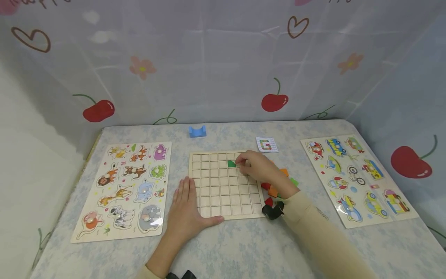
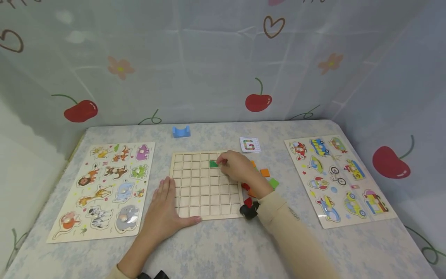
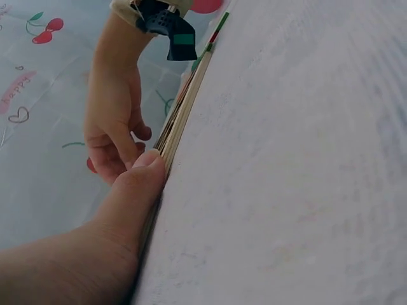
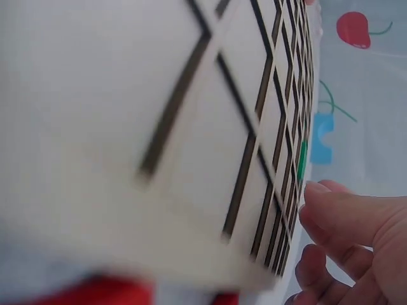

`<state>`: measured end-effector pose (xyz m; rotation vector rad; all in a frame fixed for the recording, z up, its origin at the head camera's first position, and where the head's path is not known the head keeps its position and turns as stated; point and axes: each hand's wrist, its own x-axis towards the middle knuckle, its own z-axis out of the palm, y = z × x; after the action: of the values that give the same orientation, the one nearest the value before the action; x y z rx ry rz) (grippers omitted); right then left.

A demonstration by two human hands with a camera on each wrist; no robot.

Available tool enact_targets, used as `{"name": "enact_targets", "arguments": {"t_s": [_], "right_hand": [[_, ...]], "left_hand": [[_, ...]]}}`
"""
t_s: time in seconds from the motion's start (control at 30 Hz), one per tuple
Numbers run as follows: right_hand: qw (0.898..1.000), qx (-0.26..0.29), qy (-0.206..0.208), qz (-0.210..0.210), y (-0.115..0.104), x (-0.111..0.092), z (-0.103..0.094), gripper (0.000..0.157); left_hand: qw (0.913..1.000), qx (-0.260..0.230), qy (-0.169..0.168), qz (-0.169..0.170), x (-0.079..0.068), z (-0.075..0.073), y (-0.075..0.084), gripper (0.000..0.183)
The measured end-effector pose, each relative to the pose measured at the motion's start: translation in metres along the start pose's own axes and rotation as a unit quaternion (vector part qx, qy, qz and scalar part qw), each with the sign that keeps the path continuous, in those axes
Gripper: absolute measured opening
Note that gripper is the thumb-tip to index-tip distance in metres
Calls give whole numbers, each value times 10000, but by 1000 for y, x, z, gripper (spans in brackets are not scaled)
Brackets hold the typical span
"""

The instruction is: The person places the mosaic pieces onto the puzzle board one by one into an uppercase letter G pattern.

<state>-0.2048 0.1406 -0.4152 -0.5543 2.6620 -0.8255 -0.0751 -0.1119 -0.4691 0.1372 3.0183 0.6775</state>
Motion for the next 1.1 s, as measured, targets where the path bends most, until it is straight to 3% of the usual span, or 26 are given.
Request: {"name": "enact_targets", "arguments": {"t_s": [0.3, 0.5, 0.77, 1.1], "right_hand": [[9970, -15, 625, 447, 57, -41, -35, 27], [9955, -264, 336, 848, 83, -63, -54, 32], [9962, 18, 206, 849, 93, -77, -53, 29], [9953, 337, 173, 889, 93, -74, -49, 16]], "left_hand": [[9999, -59, -67, 125, 5, -2, 1, 150], [9997, -129, -56, 192, 11, -3, 0, 150], [9996, -159, 13, 253, 17, -2, -1, 149], [9992, -77, 164, 355, 16, 2, -6, 146]]}}
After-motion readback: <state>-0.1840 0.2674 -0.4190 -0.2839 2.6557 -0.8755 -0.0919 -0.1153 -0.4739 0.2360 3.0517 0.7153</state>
